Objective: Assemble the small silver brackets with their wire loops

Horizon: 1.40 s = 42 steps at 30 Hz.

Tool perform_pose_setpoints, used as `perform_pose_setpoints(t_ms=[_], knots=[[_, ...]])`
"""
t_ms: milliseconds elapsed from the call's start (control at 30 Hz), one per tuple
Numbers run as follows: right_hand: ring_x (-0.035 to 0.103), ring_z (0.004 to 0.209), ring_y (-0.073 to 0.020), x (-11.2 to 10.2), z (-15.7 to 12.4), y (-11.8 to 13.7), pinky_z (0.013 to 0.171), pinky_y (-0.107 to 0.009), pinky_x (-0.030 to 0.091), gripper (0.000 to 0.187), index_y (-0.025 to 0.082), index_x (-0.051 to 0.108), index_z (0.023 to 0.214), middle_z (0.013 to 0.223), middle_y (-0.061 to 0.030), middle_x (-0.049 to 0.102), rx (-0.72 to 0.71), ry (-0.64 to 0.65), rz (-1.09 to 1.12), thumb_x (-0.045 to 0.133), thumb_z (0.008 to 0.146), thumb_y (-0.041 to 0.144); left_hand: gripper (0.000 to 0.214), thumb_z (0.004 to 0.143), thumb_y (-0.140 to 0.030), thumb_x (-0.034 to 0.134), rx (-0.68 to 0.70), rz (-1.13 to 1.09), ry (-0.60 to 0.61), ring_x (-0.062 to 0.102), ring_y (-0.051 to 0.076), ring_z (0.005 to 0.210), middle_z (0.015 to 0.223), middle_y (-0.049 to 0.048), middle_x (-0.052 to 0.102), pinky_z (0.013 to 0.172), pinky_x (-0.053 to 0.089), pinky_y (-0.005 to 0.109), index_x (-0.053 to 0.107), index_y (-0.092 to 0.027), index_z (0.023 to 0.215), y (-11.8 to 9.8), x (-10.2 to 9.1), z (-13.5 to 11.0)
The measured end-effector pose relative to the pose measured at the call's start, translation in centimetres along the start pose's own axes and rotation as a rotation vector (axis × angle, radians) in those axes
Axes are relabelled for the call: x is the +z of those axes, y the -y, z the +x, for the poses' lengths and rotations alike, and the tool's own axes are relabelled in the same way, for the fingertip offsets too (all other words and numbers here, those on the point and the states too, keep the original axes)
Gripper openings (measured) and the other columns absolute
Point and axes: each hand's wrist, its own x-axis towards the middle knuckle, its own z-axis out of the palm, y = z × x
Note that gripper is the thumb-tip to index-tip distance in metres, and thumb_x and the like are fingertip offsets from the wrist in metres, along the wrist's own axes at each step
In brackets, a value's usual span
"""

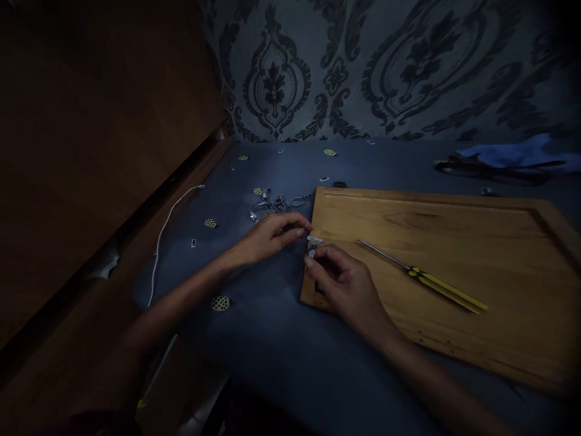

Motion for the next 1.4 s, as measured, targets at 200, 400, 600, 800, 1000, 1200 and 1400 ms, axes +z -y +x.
perform_pose_setpoints(t_ms=[200,400,600,800,1000,1200,1400], knots=[[0.057,0.064,-0.0155,-0.1,0.1,0.1,0.057,-0.027,0.046,0.021,0.021,0.069,0.082,0.074,-0.0015,0.065,-0.020,0.018,-0.006,0.068,0.086,0.042,0.028,0.094,-0.031,0.070,0.002,-0.215,-0.012,0.068,0.020,0.103,0.109,0.0073,0.072,0.085,0.052,0.030,0.067,-0.016,0.117,-0.1,0.8,-1.6],[0.057,0.064,-0.0154,-0.1,0.0,0.3,0.056,-0.027,0.045,0.026,0.021,0.069,0.083,0.076,-0.0019,0.064,-0.030,0.018,-0.003,0.065,0.087,0.046,0.047,0.086,-0.032,0.084,0.048,0.023,0.016,0.066,0.025,0.116,0.121,0.0084,0.072,0.089,0.053,0.035,0.067,-0.022,0.129,-0.5,0.5,-2.5],[0.058,0.066,-0.0172,-0.1,-0.1,0.6,0.057,-0.029,0.046,0.028,0.021,0.069,0.083,0.074,-0.0024,0.062,-0.047,0.036,-0.016,0.064,0.091,0.048,0.048,0.085,-0.030,0.085,0.031,0.043,-0.017,0.067,0.024,0.112,0.119,0.0082,0.073,0.096,0.052,0.038,0.068,-0.021,0.128,0.1,0.8,-2.5],[0.058,0.070,-0.0182,-0.2,-0.1,0.6,0.060,-0.030,0.047,0.033,0.023,0.070,0.076,0.078,-0.0044,0.063,-0.073,0.049,-0.034,0.063,0.092,0.051,0.047,0.083,-0.033,0.086,0.006,0.019,-0.049,0.066,0.023,0.109,0.116,0.0073,0.071,0.086,0.053,0.032,0.068,-0.020,0.125,1.1,1.4,-2.5],[0.059,0.070,-0.0180,-0.2,0.1,0.5,0.064,-0.032,0.049,0.032,0.022,0.073,0.075,0.081,-0.0055,0.066,-0.086,0.043,-0.041,0.065,0.091,0.048,0.050,0.084,-0.034,0.085,0.003,0.023,-0.041,0.065,0.023,0.108,0.116,0.0079,0.069,0.088,0.053,0.035,0.065,-0.022,0.128,1.5,1.7,-2.5],[0.063,0.071,-0.0192,-0.2,0.0,0.6,0.062,-0.031,0.050,0.030,0.022,0.075,0.076,0.081,-0.0062,0.070,-0.074,0.045,-0.040,0.068,0.089,0.048,0.043,0.083,-0.032,0.086,0.035,0.090,-0.042,0.064,0.022,0.104,0.107,0.0048,0.068,0.093,0.051,0.035,0.067,-0.019,0.120,1.2,1.6,-2.5],[0.058,0.058,-0.0165,-0.3,0.1,-0.2,0.051,-0.030,0.045,0.034,0.023,0.073,0.081,0.075,-0.0057,0.070,-0.008,-0.008,-0.022,0.066,0.091,0.055,0.040,0.085,-0.038,0.083,-0.041,0.315,-0.065,0.062,0.025,0.111,0.116,0.0059,0.066,0.099,0.050,0.039,0.067,-0.022,0.118,1.2,0.1,-3.2]])
